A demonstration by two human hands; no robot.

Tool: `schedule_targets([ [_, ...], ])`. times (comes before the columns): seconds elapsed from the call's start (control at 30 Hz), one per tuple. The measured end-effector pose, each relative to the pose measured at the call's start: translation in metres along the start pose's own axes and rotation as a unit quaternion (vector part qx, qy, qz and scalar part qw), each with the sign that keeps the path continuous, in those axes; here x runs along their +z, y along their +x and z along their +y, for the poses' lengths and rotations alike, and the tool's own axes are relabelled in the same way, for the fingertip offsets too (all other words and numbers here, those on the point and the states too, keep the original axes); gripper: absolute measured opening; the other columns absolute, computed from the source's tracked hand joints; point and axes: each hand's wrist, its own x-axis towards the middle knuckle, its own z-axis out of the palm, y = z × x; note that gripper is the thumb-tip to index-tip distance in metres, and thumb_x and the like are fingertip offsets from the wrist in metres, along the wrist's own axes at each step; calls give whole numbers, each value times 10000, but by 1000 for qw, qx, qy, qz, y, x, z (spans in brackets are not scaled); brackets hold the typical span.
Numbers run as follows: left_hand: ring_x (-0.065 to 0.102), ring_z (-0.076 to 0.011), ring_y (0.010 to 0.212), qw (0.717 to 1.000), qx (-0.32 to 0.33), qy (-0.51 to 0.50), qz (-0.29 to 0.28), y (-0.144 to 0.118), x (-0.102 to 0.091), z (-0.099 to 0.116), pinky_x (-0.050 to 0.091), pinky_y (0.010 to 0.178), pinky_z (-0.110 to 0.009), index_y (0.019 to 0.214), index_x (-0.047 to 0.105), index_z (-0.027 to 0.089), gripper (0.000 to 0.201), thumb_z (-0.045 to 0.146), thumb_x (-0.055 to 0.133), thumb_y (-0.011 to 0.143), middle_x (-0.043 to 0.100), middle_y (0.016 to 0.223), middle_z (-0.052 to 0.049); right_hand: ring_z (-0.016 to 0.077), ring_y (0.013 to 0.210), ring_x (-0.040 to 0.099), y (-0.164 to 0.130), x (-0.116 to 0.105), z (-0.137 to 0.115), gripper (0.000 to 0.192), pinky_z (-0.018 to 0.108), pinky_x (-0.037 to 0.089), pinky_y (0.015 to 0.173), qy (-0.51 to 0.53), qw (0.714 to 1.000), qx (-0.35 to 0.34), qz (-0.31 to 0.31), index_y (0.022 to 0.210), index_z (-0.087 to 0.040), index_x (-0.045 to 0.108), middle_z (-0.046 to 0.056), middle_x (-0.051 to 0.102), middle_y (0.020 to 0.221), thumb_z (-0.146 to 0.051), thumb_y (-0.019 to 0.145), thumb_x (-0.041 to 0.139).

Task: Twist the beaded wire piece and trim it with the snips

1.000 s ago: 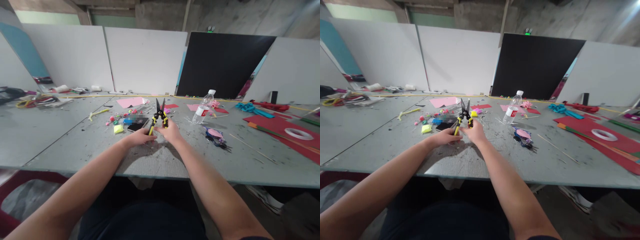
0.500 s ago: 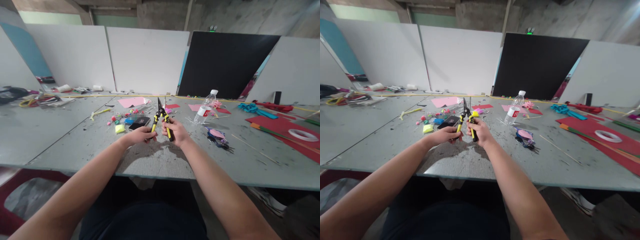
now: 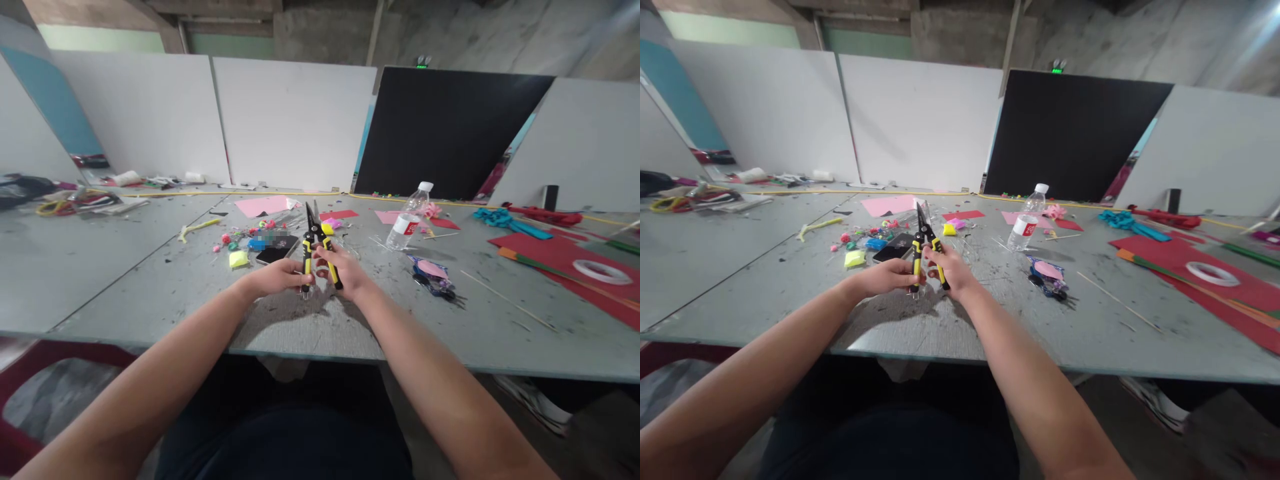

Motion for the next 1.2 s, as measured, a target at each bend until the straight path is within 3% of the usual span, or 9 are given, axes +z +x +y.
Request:
schedule_targets([
  [0.2,558,-148,718,997,68,-5,26,0,0,-2,462,706,-291,889,761,151,326,455,726,778,683,823,-46,153,649,576,1,0,4,341,296,470,594,52,996,-2,-70,713,-219,538,-7,644,740,-336,595,836],
  [0.4,613,-188,773,995,96,38,15,5,1,-9,486,708,-297,816,783,155,307,452,754,748,686,852,-80,148,651,560,-3,-1,6,317,292,454,609,1,989,40,-140,639,-200,559,15,652,715,-393,645,811],
  [0.6,643,-218,775,992,100,-25,68,13,-1,-17,496,718,-317,785,771,168,305,423,845,635,704,740,-56,227,799,660,-1,3,4,406,329,523,659,7,998,-11,-63,692,-209,582,31,637,680,-540,644,812],
  [0.77,617,-143,675,973,46,-39,222,13,-6,-13,484,691,-287,814,754,162,296,225,866,547,711,785,-42,216,822,665,3,-9,-6,415,341,523,706,-67,992,-103,32,823,-208,614,48,678,839,-579,691,745],
  [0.83,626,-145,706,953,42,-56,296,11,-8,-9,486,719,-293,866,754,162,331,205,856,554,717,821,-48,209,799,645,4,-14,-8,384,339,500,715,-184,970,-137,75,792,-205,602,39,653,800,-576,735,684],
  [0.97,656,-201,768,915,12,-82,396,7,-15,-3,491,737,-326,910,758,151,386,272,870,561,730,794,-64,211,767,593,7,-19,-5,332,329,446,715,-421,881,-184,111,706,-210,560,26,579,699,-518,829,545],
  [1.1,670,-199,802,912,48,-88,397,5,-19,-2,497,750,-309,763,722,160,312,359,871,574,745,833,-67,210,781,569,9,-20,1,317,337,429,762,-527,819,-208,95,657,-217,502,53,578,761,-466,853,508],
  [1.2,676,-194,825,917,86,-97,377,6,-17,-3,501,731,-287,703,641,176,333,428,842,621,726,770,-48,209,806,561,11,-21,5,315,331,423,783,-567,790,-219,79,661,-217,491,62,578,790,-456,865,515],
])
